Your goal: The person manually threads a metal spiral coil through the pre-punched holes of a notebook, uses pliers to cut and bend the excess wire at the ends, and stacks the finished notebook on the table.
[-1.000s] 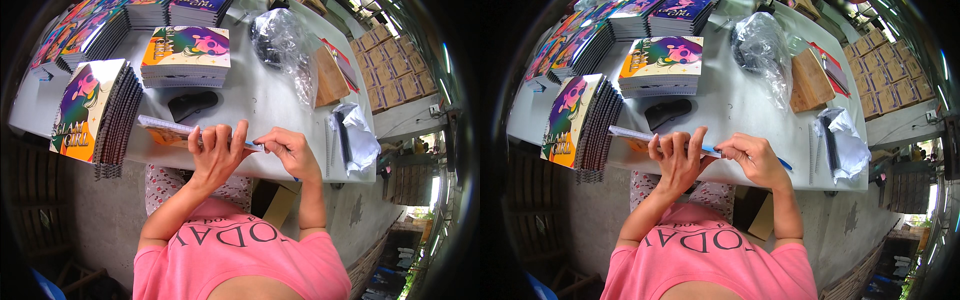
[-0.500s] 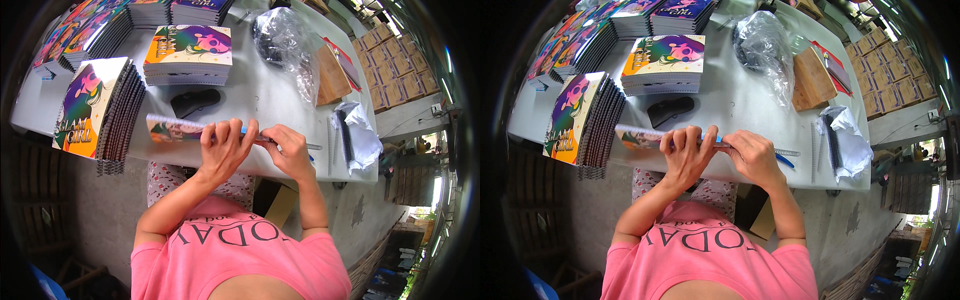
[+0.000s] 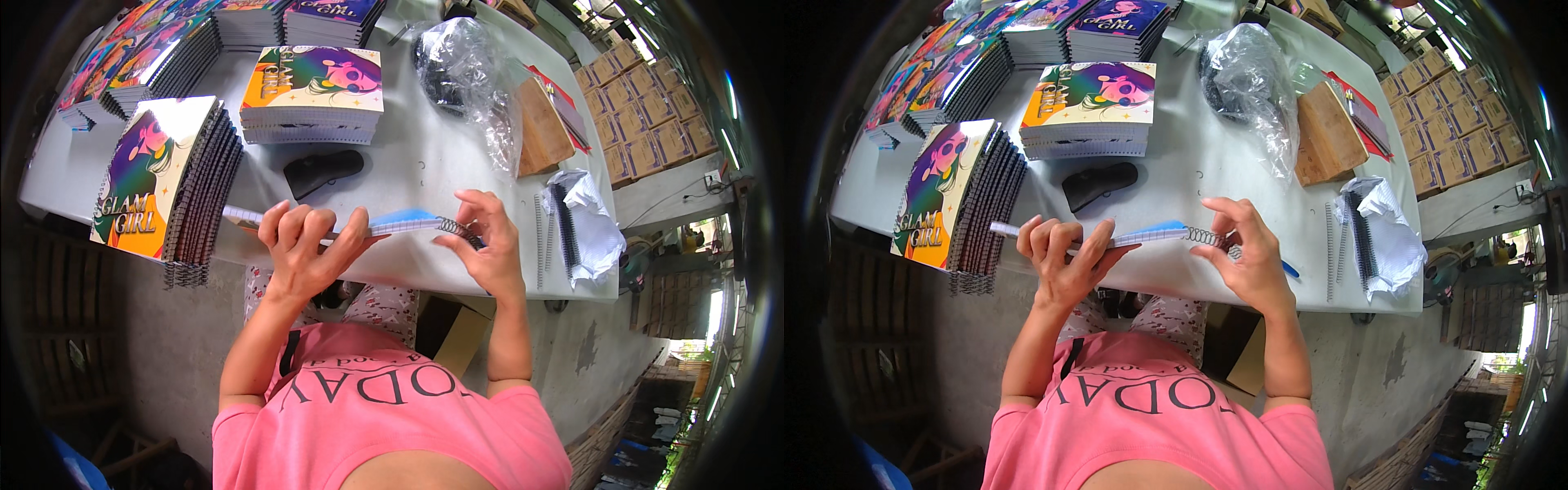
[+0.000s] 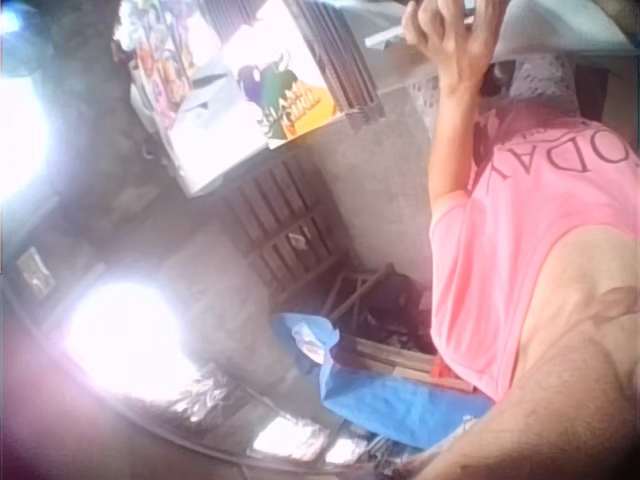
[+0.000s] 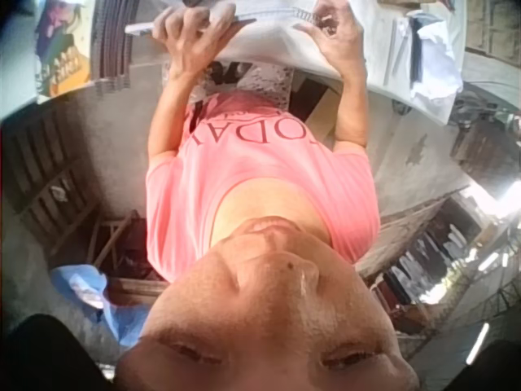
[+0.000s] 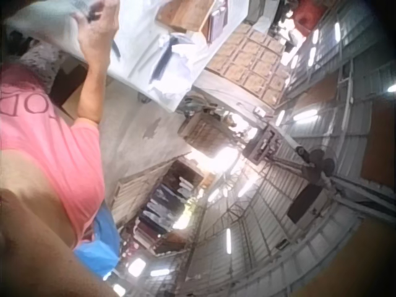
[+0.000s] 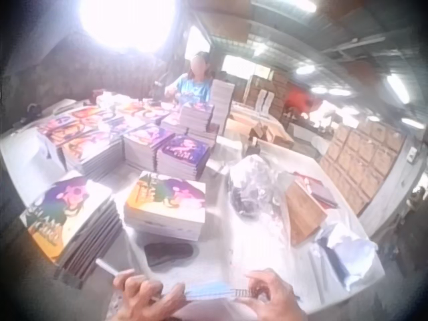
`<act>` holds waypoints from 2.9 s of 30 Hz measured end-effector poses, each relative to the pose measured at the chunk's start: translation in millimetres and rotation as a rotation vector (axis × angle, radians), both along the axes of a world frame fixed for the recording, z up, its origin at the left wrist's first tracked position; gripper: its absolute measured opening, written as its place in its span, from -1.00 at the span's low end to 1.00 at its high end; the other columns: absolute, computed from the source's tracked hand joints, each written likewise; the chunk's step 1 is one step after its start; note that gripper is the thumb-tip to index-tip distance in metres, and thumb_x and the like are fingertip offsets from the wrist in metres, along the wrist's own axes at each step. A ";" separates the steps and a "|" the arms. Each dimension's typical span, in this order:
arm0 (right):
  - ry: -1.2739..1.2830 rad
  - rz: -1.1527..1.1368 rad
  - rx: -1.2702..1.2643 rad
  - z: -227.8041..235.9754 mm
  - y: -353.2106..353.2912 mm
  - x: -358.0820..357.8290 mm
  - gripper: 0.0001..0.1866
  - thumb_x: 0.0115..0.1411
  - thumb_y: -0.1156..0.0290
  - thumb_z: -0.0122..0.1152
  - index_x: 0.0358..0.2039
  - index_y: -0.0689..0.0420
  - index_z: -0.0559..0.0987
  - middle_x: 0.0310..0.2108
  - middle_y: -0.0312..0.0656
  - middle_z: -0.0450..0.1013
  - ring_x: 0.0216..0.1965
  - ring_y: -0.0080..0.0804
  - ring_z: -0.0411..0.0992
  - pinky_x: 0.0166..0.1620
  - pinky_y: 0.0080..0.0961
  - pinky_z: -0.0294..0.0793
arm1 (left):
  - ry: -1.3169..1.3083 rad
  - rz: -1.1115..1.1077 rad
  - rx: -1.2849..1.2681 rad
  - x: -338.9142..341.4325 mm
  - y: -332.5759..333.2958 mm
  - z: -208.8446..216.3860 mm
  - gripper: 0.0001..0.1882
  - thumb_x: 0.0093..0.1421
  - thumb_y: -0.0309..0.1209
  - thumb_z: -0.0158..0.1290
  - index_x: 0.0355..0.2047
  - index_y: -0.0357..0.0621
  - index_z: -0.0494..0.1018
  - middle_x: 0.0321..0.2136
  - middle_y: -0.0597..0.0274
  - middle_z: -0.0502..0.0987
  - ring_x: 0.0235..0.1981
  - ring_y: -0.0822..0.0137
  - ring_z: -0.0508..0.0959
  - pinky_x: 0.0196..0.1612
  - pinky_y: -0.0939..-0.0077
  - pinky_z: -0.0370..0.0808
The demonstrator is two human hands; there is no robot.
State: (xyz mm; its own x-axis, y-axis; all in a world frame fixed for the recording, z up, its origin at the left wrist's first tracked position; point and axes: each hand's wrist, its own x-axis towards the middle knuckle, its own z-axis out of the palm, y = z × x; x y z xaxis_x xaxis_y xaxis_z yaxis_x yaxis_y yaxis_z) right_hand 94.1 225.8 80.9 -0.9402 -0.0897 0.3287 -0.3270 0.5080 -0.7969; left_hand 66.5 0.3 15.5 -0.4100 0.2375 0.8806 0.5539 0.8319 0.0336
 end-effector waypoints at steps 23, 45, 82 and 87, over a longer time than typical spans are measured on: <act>0.027 0.603 0.402 4.1 -13.6 -90.1 -0.58 0.07 0.52 0.08 0.00 0.08 0.47 -0.22 -0.14 0.48 -0.23 -0.23 0.46 -0.09 -0.37 0.42 | 0.030 -0.179 0.018 3.5 -14.1 -18.7 -0.68 -0.05 0.00 0.18 -0.47 0.09 0.44 -0.49 0.35 0.27 -0.17 0.30 0.39 0.27 -0.03 -0.13; -0.006 0.729 -0.724 -22.8 0.2 -34.7 -0.88 -0.08 0.71 0.25 -0.48 0.25 0.61 -0.44 -0.10 0.56 -0.32 -0.35 0.54 -0.13 -0.50 0.50 | -0.333 -0.143 0.277 14.9 15.3 14.6 -0.42 -0.18 0.17 0.23 -0.66 -0.09 0.31 -0.47 0.19 0.31 0.10 0.03 0.32 0.26 -0.04 -0.24; -0.124 0.316 -0.224 -17.8 -51.8 -97.3 -0.71 -0.24 0.77 0.19 -0.44 0.22 0.65 -0.42 -0.04 0.54 -0.42 -0.33 0.50 -0.21 -0.43 0.50 | -0.346 -0.228 0.630 -23.9 -44.5 12.5 -0.32 -0.54 -0.02 0.45 -0.46 -0.12 0.39 -0.12 0.03 0.18 -0.08 0.02 0.34 -0.14 0.17 0.43; -0.110 0.391 0.083 -20.2 -74.8 -110.5 -0.68 -0.29 0.76 0.20 -0.43 0.24 0.65 -0.42 0.04 0.54 -0.39 -0.28 0.52 -0.26 -0.40 0.52 | -0.478 -0.286 0.754 -26.5 -44.6 3.3 -0.09 -0.57 -0.11 0.49 -0.18 -0.04 0.26 -0.12 0.05 0.17 -0.09 0.08 0.30 -0.22 0.23 0.43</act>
